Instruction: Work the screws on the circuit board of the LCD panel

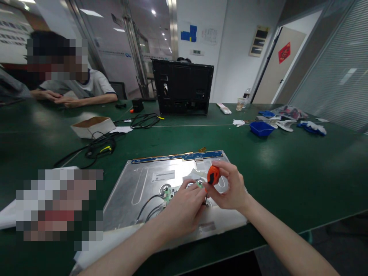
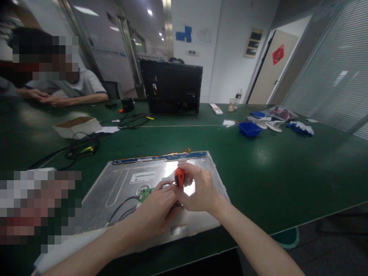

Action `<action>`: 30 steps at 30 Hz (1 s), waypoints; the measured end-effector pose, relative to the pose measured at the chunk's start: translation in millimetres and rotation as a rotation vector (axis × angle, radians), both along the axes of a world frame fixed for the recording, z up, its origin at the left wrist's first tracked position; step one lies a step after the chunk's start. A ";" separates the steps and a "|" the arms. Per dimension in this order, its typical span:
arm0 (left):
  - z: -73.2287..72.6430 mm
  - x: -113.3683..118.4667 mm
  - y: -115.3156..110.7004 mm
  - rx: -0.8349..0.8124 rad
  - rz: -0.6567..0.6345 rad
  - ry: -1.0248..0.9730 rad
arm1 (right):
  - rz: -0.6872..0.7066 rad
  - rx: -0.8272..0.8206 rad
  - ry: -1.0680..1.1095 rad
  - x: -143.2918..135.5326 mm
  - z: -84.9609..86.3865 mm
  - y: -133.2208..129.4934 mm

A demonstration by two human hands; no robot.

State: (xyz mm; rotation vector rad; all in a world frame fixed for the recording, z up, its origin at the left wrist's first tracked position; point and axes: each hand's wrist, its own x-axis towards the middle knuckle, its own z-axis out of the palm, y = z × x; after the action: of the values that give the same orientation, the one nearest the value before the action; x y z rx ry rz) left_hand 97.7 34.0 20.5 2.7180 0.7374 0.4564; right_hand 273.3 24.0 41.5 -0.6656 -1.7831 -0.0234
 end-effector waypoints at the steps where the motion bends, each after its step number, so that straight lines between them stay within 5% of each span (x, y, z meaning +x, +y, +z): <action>1: 0.4 0.2 -0.3 0.006 0.002 0.006 | 0.001 0.002 0.005 -0.4 0.1 0.0; 25: 3.8 1.6 -3.3 0.025 -0.005 0.013 | 0.055 -0.050 0.020 0.8 -6.9 0.2; 30: 5.1 1.5 -3.3 0.012 -0.004 0.004 | -0.050 0.026 -0.074 1.4 0.2 -0.5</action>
State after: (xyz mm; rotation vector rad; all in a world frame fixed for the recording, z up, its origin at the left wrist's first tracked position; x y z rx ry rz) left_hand 99.1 30.7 25.6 2.7319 0.7317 0.4564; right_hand 274.7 23.6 41.6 -0.6986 -1.8332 -0.1064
